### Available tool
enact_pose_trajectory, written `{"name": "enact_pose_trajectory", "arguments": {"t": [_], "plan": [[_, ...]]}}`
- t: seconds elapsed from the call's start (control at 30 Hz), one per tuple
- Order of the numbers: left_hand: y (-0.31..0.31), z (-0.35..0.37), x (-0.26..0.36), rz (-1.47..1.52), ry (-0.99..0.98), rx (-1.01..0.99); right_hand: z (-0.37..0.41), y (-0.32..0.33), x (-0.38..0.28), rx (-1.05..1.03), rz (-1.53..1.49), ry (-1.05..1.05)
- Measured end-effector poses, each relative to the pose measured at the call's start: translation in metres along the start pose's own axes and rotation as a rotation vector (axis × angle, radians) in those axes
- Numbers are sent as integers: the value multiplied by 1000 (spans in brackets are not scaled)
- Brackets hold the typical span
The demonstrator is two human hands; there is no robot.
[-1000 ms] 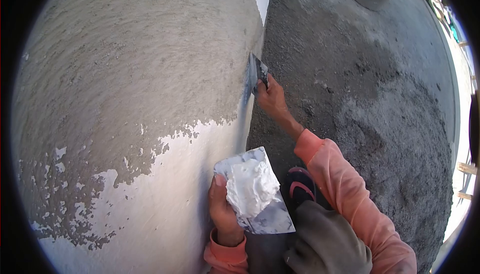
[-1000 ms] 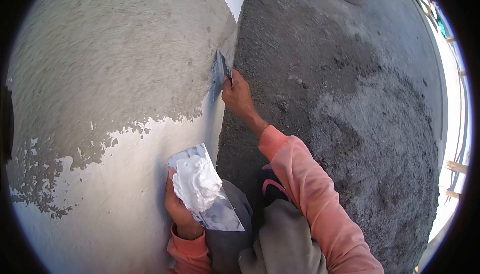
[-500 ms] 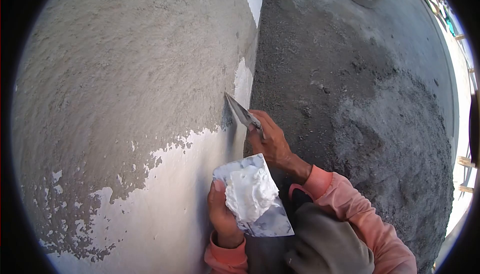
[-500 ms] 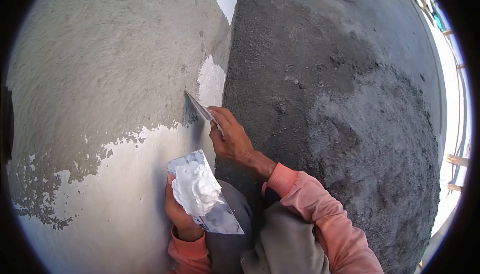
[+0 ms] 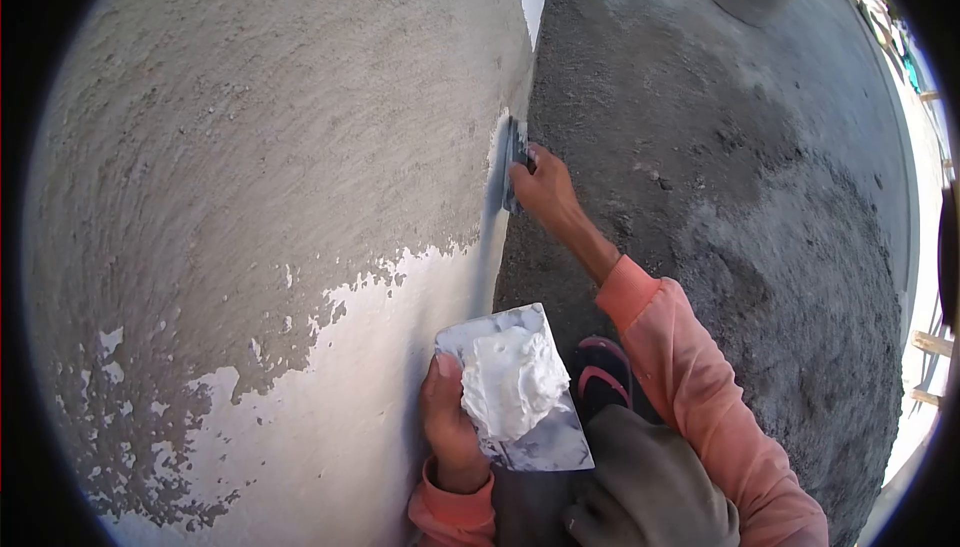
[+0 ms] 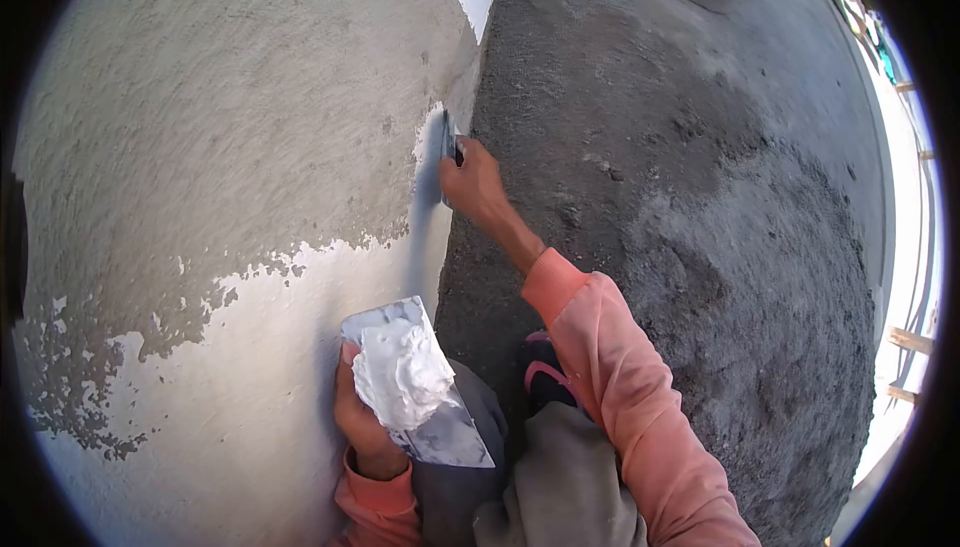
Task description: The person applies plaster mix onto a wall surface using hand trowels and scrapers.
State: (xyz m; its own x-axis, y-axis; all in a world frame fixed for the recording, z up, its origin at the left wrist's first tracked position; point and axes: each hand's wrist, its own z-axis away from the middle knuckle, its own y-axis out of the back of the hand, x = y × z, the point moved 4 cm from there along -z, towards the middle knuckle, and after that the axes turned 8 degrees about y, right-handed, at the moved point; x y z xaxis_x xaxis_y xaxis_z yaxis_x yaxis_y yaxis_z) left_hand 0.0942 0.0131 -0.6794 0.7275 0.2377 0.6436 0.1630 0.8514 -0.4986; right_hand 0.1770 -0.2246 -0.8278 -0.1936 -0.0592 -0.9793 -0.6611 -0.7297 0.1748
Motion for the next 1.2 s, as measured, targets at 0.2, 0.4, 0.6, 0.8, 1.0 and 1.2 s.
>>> {"name": "enact_pose_trajectory", "arguments": {"t": [0.2, 0.4, 0.6, 0.8, 1.0, 1.2], "plan": [[-4, 1, 4, -41, -8, -19, 65, -7, -54, -33, 24, 395], [-4, 4, 3, 19, -16, -68, 118, -8, -71, -166, 13, 528], [-15, 2, 8, -11, -52, -54, 129, 44, -56, -231, -460, -149], [-24, -3, 7, -105, -21, 3, 115, 112, -95, -59, -602, 6], [-33, -10, 11, -84, 33, -28, 136, 154, -192, -331, 141, 854], [-32, -17, 5, -3, 78, -84, 165, 137, -237, -695, 502, 1149]]}}
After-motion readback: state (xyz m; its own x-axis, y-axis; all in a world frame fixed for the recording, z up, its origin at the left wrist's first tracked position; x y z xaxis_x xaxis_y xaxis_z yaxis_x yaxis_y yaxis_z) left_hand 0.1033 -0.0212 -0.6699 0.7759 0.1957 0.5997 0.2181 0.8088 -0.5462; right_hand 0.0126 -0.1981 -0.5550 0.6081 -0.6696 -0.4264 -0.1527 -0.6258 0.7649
